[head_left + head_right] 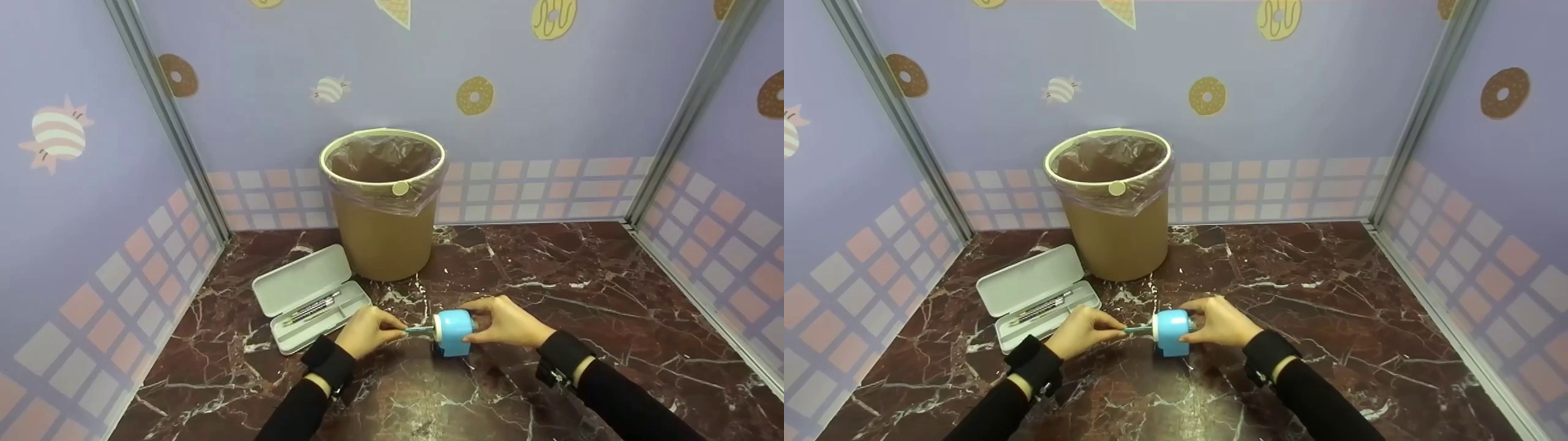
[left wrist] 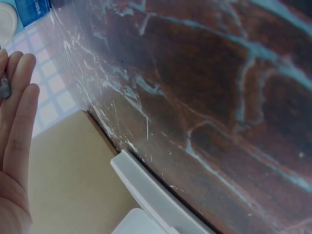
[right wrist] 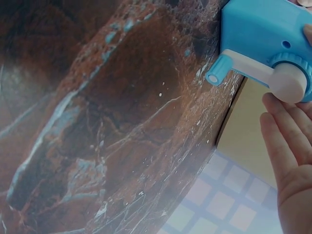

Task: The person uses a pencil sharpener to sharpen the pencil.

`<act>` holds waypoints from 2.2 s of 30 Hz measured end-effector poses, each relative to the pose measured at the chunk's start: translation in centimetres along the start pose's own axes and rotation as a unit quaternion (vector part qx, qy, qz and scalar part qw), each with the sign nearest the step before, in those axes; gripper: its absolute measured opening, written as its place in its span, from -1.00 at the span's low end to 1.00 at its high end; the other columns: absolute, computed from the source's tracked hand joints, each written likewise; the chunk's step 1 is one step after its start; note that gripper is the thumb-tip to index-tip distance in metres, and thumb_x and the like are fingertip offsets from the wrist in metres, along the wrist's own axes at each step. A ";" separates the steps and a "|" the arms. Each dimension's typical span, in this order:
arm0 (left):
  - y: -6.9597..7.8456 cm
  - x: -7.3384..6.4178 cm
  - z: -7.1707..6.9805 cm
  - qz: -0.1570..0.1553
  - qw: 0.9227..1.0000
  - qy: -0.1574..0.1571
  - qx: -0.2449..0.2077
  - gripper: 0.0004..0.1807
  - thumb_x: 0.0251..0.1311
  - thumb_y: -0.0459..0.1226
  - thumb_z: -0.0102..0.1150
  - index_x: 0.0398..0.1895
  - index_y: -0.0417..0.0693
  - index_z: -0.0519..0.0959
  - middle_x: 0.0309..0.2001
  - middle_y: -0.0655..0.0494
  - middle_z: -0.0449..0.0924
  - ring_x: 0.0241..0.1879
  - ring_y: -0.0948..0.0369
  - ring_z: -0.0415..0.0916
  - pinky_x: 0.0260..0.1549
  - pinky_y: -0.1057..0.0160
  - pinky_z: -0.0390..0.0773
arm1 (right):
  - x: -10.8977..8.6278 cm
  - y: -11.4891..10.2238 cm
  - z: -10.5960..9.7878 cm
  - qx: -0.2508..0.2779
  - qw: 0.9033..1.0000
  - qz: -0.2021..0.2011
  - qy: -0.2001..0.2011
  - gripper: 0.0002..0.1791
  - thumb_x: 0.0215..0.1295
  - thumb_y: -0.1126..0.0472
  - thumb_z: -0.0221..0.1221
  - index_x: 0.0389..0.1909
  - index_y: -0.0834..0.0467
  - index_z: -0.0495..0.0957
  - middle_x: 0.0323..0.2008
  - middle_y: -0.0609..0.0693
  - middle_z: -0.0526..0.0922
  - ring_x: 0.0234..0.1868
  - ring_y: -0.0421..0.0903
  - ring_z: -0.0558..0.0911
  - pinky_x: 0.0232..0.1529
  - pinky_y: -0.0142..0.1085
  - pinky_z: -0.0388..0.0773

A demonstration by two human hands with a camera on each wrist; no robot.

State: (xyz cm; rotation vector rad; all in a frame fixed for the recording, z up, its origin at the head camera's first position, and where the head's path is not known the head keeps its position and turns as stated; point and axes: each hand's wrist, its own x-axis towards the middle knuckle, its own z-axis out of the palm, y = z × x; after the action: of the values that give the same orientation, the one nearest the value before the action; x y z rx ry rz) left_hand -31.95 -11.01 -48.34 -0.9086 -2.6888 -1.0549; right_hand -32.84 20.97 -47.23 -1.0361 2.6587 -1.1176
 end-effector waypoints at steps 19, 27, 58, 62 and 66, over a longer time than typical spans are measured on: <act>0.7 0.7 0.4 0.025 1.000 -0.001 0.006 -0.91 0.10 -0.33 0.47 -0.33 -0.13 0.83 -0.35 0.02 0.84 -0.53 0.43 0.49 -0.51 0.48 0.39 | 0.3 0.0 0.1 -0.037 0.999 -0.013 -0.002 -0.32 0.10 0.01 0.51 0.20 0.25 0.62 0.03 0.22 0.77 -0.09 0.03 0.82 -0.13 -0.32 0.73; 1.1 1.0 1.0 0.026 0.999 0.006 0.017 -0.92 0.09 -0.33 0.48 -0.34 -0.14 0.83 -0.37 0.01 0.83 -0.54 0.43 0.50 -0.48 0.48 0.46 | 0.2 -0.2 0.1 -0.028 1.000 -0.010 -0.004 -0.33 0.12 0.05 0.50 0.20 0.31 0.60 0.03 0.29 0.75 -0.11 0.09 0.82 -0.12 -0.13 0.75; 1.5 1.0 2.0 0.060 0.996 0.038 0.048 -0.91 0.08 -0.31 0.49 -0.34 -0.09 0.83 -0.36 0.06 0.84 -0.44 0.24 0.73 -0.36 0.34 0.64 | 0.7 -1.8 0.0 -0.093 0.996 -0.002 -0.002 -0.38 0.06 0.07 0.52 0.12 0.28 0.66 -0.02 0.17 0.79 -0.16 -0.10 0.79 -0.14 -0.34 0.69; 1.6 1.1 1.8 0.042 0.998 0.018 0.045 -0.91 0.10 -0.30 0.48 -0.33 -0.09 0.83 -0.36 0.06 0.84 -0.44 0.29 0.71 -0.37 0.42 0.60 | 0.7 -1.9 0.0 -0.101 0.995 0.001 -0.010 -0.38 0.07 0.05 0.51 0.13 0.27 0.65 0.00 0.17 0.79 -0.12 -0.04 0.80 -0.11 -0.31 0.69; 1.8 1.3 1.4 0.025 0.999 -0.001 0.039 -0.91 0.11 -0.30 0.48 -0.33 -0.11 0.82 -0.37 0.05 0.83 -0.44 0.30 0.71 -0.38 0.45 0.59 | 0.7 -1.9 0.0 -0.104 0.995 0.000 -0.009 -0.37 0.08 0.05 0.51 0.14 0.28 0.65 0.01 0.18 0.79 -0.09 -0.01 0.80 -0.08 -0.26 0.71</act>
State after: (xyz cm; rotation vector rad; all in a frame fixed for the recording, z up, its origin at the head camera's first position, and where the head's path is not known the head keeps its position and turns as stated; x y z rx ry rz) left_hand -31.80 -8.37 -47.95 -0.9567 -2.6728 -0.9336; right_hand -32.29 19.59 -45.81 -1.0708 2.8064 -0.8412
